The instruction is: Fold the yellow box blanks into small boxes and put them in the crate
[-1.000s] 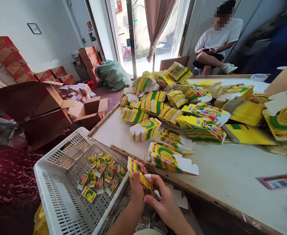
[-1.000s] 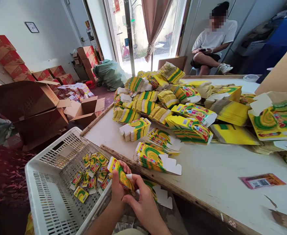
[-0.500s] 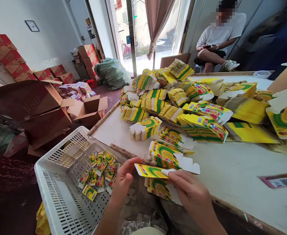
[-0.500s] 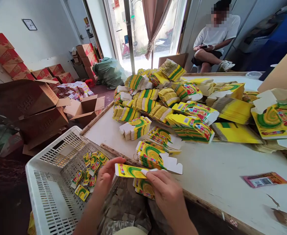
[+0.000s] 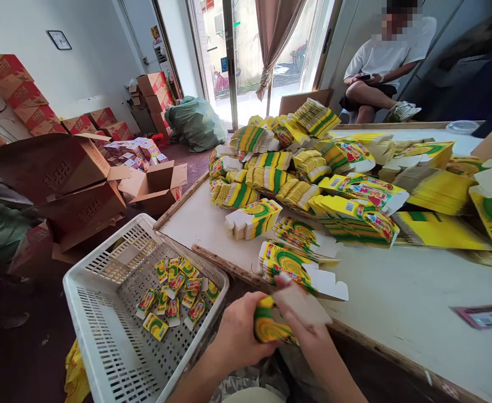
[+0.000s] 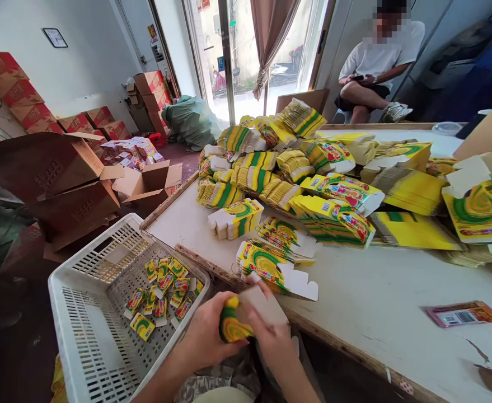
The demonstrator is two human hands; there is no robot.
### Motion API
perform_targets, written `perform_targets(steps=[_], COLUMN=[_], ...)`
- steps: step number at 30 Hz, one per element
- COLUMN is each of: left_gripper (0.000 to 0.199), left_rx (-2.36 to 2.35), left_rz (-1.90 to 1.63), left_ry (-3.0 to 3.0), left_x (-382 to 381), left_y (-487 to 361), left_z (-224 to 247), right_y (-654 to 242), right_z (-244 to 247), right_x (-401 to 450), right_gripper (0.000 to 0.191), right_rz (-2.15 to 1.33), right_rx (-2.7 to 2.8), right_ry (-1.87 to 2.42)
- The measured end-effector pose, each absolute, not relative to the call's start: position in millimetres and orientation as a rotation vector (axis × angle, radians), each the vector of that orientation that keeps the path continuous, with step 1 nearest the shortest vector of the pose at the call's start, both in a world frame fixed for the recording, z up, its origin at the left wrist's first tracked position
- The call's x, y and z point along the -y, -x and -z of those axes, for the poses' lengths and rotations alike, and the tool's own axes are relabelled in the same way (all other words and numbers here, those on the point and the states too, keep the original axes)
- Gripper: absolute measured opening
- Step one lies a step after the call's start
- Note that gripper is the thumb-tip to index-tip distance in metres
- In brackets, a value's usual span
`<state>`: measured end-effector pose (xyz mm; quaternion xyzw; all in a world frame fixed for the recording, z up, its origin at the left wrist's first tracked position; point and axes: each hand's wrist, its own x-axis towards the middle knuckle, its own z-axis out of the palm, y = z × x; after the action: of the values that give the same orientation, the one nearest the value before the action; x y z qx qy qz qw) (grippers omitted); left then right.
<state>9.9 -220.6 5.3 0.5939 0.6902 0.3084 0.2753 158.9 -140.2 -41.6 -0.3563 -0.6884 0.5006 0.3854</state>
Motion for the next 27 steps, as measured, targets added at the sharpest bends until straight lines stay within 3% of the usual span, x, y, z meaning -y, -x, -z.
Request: perform_targets(steps=[2,4,11,15,19,23,27], left_gripper=[0.079,0.088,0.07,0.07,0.073,0.064,0.069], left_rx=[-1.784,-1.726,-1.696,-1.676,-1.693,-1.696,-1.737], left_rz=[-0.801,-0.808,-0.841,-0.817,-0.871,-0.879,-0.84], left_ry=[-1.743,-1.831,-1.817,-1.681,-1.532,-1.428,-1.448], left_x=[222.7,224.0,220.6,216.8,215.5,216.4,217.1], left_y=[-12.9,-13.7,-9.7,-5.4,-2.7,-1.0,-1.4], left_z=[1.3,8.7,16.0,10.3,8.7,1.7,-3.8], right_y=[-155.7,-153.3,-157.6,-161.8,-163.2,-171.5,-176.1], right_z=[46.3,46.6,51.6,48.7,32.7,13.5,5.7], right_x=[142.8,145.4,146.2,147.4,146.9,136.5,125.6], right_gripper=[0.049,0.048,0.054,0.06,0.041,0.026,0.025], right_rz=[-1.635,-1.774,-1.664,-1.309,-1.097,-1.201,-1.395], right_rx=[1.678,1.62,1.671,2.042,2.364,2.469,2.49], right_ry=[0.853,0.847,0.75,0.608,0.554,0.51,0.457])
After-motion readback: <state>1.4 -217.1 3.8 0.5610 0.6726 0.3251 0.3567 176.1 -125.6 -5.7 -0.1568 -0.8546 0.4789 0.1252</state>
